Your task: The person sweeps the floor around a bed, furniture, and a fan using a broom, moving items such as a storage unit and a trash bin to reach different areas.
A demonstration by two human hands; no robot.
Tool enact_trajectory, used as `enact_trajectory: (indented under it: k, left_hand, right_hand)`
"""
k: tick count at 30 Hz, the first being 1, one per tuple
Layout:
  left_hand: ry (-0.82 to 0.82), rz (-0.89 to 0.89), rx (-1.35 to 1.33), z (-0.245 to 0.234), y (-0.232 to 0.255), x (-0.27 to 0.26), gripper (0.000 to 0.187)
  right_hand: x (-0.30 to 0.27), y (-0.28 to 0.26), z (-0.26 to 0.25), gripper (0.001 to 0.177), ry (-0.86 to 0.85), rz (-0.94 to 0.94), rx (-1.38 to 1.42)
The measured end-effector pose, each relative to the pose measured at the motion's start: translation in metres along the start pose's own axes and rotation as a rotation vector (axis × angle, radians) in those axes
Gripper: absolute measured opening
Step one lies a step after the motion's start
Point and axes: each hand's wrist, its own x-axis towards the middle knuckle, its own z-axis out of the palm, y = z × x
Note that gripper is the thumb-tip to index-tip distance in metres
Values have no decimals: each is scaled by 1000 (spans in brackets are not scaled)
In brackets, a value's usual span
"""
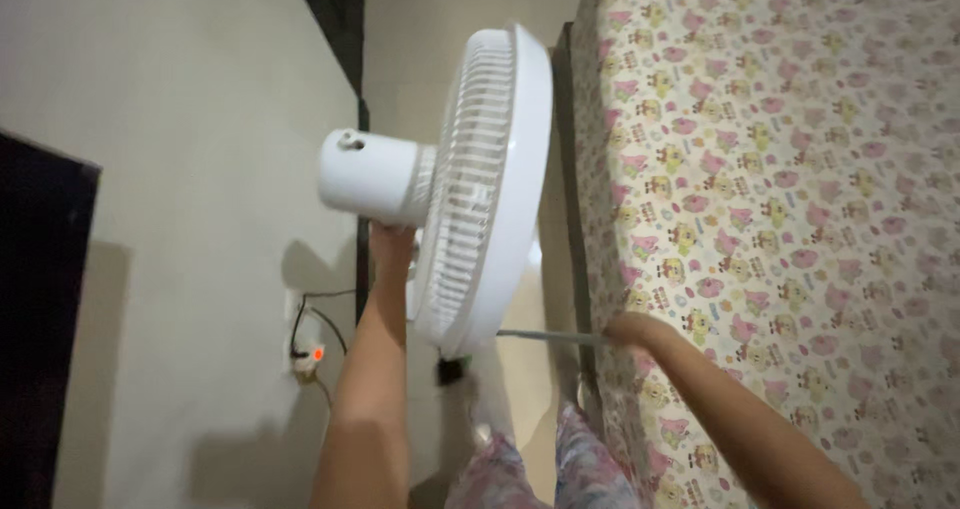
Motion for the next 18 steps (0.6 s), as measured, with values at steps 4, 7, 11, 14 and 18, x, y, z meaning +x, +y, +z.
enact_trajectory:
  k: [4,7,11,14,18]
  left_hand:
    - [27,54,176,-1,4,9,47]
    - [44,235,-20,-8,33,11,46]
    - [-138,370,-200,-16,72,-2,46]
    - [-251,399,-215,-16,97,-8,45]
    - [-300,389,-206,-37,112,-27,45]
  right_hand:
    - [-72,-14,-71,25,40,347,11]
    - [-128,-44,-124,30,155,408,-40]
    - [-172,-71,-141,32,244,374,50]
    - [-142,-79,-124,35,306,333,23]
    - [-85,-67,-75,29,460,310,-48]
